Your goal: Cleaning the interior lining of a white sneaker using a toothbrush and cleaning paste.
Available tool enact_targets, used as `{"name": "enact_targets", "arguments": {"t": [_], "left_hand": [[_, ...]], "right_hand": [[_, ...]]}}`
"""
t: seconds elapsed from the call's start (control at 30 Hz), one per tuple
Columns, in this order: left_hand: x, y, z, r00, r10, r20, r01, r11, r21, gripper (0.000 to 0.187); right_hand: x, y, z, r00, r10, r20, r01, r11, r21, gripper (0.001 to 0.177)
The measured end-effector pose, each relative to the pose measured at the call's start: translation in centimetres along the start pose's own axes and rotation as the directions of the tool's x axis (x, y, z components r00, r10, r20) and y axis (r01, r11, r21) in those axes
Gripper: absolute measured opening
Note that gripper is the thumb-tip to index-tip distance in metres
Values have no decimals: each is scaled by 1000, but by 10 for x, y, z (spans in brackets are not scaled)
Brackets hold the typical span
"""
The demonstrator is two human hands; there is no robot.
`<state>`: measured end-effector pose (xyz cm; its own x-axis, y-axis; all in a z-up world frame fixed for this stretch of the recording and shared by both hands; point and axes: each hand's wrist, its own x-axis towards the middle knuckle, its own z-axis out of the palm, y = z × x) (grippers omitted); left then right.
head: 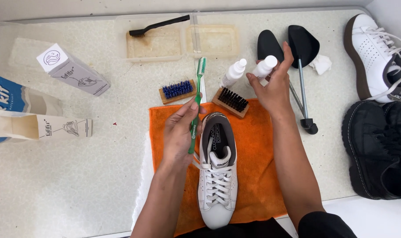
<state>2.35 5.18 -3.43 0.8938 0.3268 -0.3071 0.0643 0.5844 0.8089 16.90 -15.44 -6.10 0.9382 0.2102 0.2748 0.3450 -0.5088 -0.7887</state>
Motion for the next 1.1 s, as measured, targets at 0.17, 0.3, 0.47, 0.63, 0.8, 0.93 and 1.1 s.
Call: {"name": "enact_targets", "arguments": {"t": [0.17, 0.3, 0.47, 0.63, 0.8, 0.93, 1.1], "left_hand": [[-5, 1, 23, 998, 62, 9, -62, 998, -12, 38], [-16, 13, 47, 993, 116, 17, -116, 993, 16, 33], [-33, 6, 70, 992, 107, 72, -113, 989, 92, 28], [-53, 8, 83, 984, 72, 161, -100, 979, 178, 22], [-59, -2, 89, 946, 154, 284, -224, 946, 233, 21], [-46, 0, 59, 914, 293, 280, -371, 883, 288, 29], [-15, -13, 1, 920, 378, 101, -380, 803, 459, 26]], "right_hand": [[-13, -22, -18, 999, 1, -33, -5, 991, -135, 107], [-48, -52, -24, 948, -175, -265, 132, 976, -172, 71], [-106, -106, -11, 998, -67, -2, 65, 961, 268, 36], [-125, -119, -1, 992, -64, 109, -4, 845, 535, 24], [-130, -113, -8, 998, -53, -17, 54, 842, 536, 26], [-141, -87, -15, 995, -39, -95, 76, 900, 428, 27], [-163, -63, -37, 981, 176, -85, -180, 983, -39, 34]]}}
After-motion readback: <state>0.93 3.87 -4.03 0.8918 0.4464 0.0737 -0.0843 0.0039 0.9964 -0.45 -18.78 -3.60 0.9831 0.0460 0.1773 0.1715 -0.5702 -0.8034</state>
